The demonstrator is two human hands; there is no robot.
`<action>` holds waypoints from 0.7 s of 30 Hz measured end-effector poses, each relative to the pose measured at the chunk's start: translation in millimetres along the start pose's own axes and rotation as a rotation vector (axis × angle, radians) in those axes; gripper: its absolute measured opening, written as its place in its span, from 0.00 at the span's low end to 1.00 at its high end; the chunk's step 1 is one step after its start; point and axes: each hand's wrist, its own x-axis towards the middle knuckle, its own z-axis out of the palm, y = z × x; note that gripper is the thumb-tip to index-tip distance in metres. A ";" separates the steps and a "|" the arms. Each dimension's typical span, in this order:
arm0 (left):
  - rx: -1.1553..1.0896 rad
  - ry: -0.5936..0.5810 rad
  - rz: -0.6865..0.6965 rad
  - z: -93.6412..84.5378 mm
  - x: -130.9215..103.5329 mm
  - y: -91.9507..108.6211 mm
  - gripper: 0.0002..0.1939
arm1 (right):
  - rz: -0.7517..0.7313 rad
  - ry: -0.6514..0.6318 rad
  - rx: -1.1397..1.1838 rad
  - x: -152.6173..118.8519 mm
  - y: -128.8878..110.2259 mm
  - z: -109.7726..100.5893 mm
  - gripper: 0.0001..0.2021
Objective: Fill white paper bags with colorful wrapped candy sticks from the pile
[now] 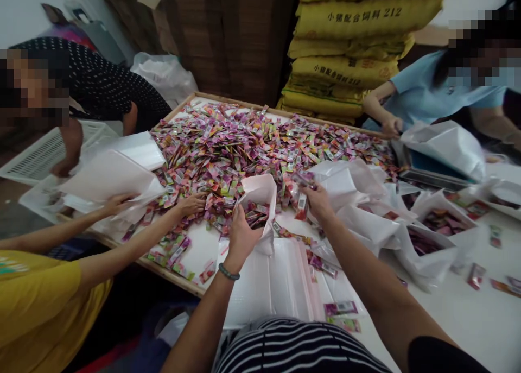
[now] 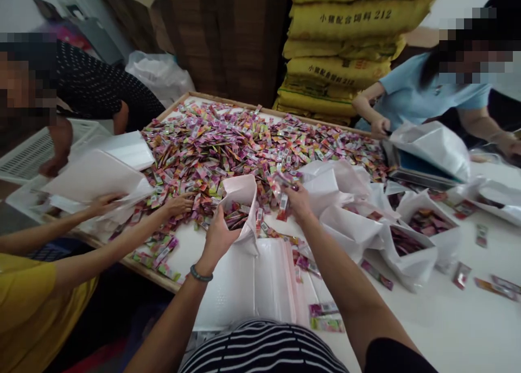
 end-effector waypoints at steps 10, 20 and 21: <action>-0.077 0.091 0.218 26.0 5.7 13.7 0.46 | -0.260 -0.323 0.080 -77.5 -92.6 42.5 0.14; -0.180 0.029 0.258 20.3 10.4 -5.7 0.36 | -0.529 -0.262 -0.470 -73.1 -106.8 36.9 0.11; -0.188 0.025 0.254 19.9 9.9 -8.2 0.35 | -0.513 -0.350 -0.572 -75.0 -108.3 39.5 0.11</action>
